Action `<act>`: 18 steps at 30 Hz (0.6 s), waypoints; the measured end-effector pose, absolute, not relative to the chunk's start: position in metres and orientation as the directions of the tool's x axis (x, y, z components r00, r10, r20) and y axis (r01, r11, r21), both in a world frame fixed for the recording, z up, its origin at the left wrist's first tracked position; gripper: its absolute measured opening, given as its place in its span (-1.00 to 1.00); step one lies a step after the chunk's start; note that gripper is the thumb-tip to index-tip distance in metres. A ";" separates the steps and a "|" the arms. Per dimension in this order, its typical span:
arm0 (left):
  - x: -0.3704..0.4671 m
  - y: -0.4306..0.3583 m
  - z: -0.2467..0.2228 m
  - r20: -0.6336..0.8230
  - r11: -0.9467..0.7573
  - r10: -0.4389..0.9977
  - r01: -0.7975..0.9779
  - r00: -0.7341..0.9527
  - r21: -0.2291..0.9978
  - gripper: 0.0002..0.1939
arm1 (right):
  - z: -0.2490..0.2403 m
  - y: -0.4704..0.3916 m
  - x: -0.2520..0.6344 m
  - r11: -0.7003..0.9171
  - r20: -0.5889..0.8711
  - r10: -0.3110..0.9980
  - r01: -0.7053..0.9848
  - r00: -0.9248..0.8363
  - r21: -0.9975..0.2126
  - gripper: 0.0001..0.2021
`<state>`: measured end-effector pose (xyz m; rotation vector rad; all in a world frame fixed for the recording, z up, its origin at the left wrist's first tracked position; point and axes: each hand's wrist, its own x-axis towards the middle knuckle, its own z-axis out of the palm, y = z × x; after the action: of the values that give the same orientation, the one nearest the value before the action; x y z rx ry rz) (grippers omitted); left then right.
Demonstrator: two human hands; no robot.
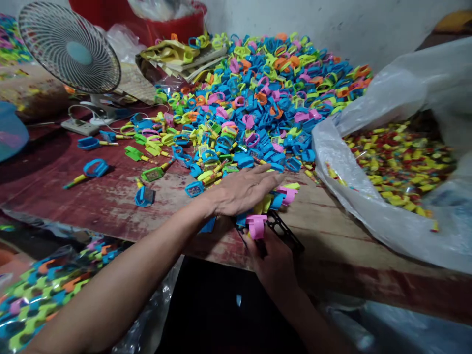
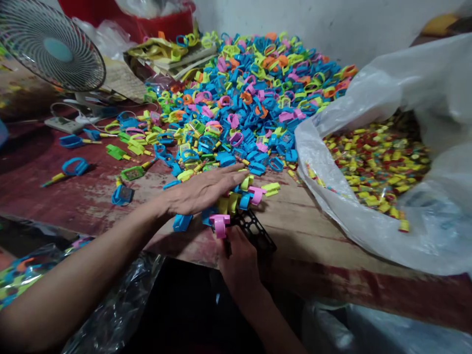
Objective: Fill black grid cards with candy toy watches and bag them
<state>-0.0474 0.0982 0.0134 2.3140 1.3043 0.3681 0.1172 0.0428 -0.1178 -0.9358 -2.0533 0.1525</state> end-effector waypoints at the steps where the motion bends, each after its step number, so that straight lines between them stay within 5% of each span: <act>1: -0.048 0.097 0.016 0.020 -0.458 0.848 0.714 0.529 0.529 -0.46 | -0.118 0.043 0.117 0.718 0.655 0.663 0.555 -0.361 -0.420 -0.93; 10: -0.025 0.059 -0.007 0.249 -0.361 0.924 0.875 0.290 0.322 -0.06 | -0.129 0.043 0.120 0.745 0.676 0.626 0.555 -0.390 -0.370 -0.87; 15: -0.018 0.065 -0.020 0.259 -0.300 0.938 0.911 0.229 0.283 -0.29 | -0.129 0.044 0.132 0.713 0.582 0.695 0.505 -0.422 -0.485 -0.80; 18: -0.017 0.063 -0.018 0.232 -0.292 0.946 0.903 0.225 0.316 -0.25 | -0.132 0.054 0.130 0.732 0.597 0.680 0.437 -0.426 -0.523 -0.82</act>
<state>-0.0165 0.0626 -0.0185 2.3668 1.7962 0.5820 0.1302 0.0541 -0.1324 -0.8425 -2.0866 0.3663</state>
